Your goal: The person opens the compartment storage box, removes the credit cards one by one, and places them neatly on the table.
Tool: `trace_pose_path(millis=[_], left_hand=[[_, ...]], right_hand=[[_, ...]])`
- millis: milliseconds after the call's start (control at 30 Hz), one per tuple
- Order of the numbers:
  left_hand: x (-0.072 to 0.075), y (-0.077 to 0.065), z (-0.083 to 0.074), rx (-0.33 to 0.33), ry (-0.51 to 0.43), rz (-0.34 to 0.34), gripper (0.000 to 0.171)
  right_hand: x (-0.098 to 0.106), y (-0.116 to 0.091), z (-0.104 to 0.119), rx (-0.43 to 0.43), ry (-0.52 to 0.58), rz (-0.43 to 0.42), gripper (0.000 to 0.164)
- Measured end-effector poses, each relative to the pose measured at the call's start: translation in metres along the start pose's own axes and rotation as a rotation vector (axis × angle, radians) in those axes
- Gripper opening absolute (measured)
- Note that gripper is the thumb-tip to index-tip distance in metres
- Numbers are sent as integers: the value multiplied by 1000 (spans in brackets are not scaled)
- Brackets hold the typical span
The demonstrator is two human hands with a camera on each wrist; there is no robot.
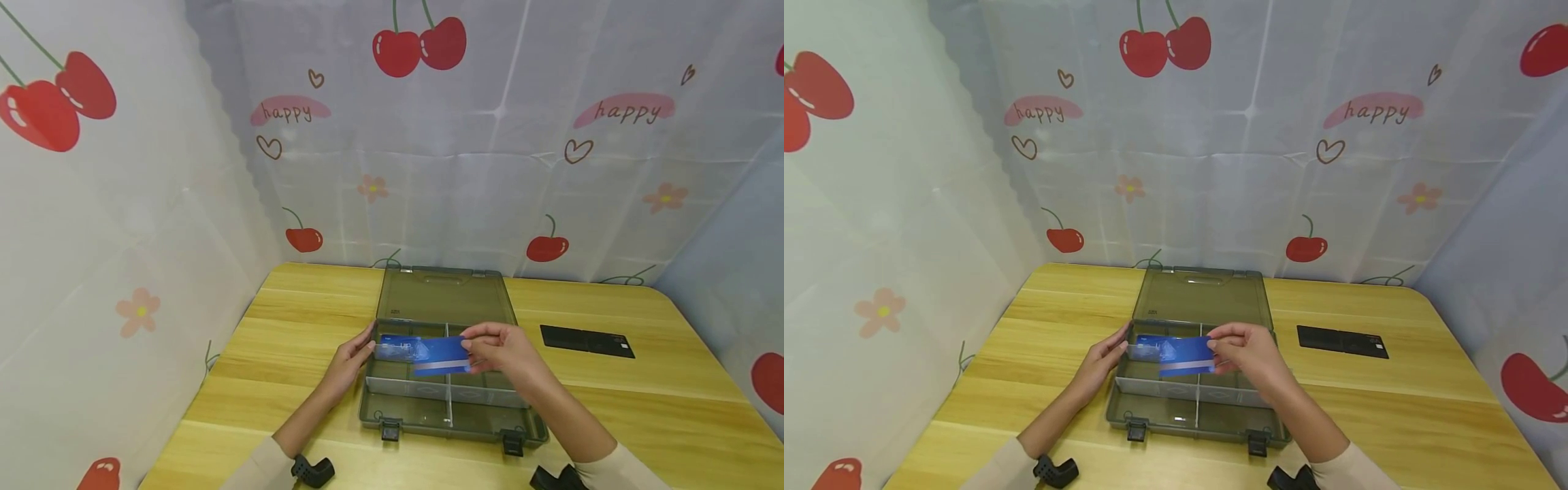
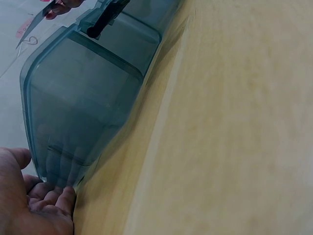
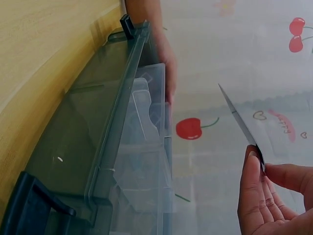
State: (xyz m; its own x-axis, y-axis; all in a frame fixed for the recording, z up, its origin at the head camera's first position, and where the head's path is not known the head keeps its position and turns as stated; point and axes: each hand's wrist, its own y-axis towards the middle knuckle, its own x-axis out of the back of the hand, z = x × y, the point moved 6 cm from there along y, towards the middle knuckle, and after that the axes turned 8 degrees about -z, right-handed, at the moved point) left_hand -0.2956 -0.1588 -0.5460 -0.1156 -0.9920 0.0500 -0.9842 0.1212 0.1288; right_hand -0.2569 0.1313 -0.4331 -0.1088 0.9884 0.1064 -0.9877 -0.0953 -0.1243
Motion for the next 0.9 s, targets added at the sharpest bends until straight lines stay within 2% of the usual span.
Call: trace_pose_path(millis=[333,900], left_hand=[[0,0,1,5,2,-4,56],[0,0,2,1,2,-7,56]], right_hand=[[9,-4,-3,-2,-28,-40,27],[30,-10,-7,-3,15,-88,33]])
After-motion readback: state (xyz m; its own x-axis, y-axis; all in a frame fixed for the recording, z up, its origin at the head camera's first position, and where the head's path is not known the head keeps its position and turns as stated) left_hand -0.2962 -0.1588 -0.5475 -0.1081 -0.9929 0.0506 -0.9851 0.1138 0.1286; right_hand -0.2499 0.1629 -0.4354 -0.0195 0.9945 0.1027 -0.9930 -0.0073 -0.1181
